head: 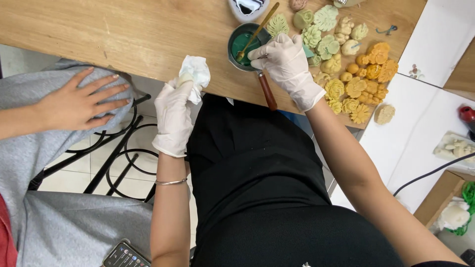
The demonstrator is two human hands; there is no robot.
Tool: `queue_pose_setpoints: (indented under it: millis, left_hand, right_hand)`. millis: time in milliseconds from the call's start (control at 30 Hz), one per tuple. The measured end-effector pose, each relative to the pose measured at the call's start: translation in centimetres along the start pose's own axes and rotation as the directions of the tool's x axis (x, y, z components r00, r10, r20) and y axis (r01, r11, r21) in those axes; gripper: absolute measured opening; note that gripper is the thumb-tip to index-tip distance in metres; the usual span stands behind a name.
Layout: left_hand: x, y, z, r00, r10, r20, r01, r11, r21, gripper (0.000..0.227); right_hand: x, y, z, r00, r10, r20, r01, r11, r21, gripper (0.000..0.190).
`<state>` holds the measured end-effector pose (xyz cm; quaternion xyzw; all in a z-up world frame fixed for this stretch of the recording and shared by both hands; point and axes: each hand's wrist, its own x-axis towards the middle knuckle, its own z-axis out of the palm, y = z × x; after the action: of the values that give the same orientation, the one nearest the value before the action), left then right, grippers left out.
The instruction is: The recorder is creating decorative soaps by pouring colored liquid soap into silicone molds and cleaning tools.
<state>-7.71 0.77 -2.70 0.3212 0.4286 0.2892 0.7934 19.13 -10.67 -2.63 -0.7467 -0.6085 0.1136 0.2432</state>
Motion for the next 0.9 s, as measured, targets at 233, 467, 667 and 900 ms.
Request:
queue_pose_setpoints:
  millis: [233,467,667,900]
  left_hand:
    - [0.7,2.8,0.7,0.99,-0.137,-0.017,0.137,0.991,0.007,0.024]
    - [1.7,3.5,0.1,0.988,-0.153,0.001,0.153,0.986,0.07,0.028]
    - [2.4,3.1,-0.5,0.992,-0.109,0.068,0.105,0.993,0.059,0.027]
    - [2.5,2.4,0.3,0.986,-0.158,0.06,0.152,0.984,0.089,0.031]
  right_hand:
    - [-0.1,-0.1,1.6,0.999,0.038,-0.037,-0.042,0.995,-0.094,0.019]
    - [0.1,-0.3,2.5,0.996,-0.013,-0.089,-0.008,0.972,-0.236,0.014]
    - [-0.4,-0.6,2.6,0.993,0.068,-0.101,-0.086,0.978,-0.189,0.012]
    - [-0.3,-1.5,1.9,0.984,0.136,-0.115,-0.152,0.978,-0.146,0.01]
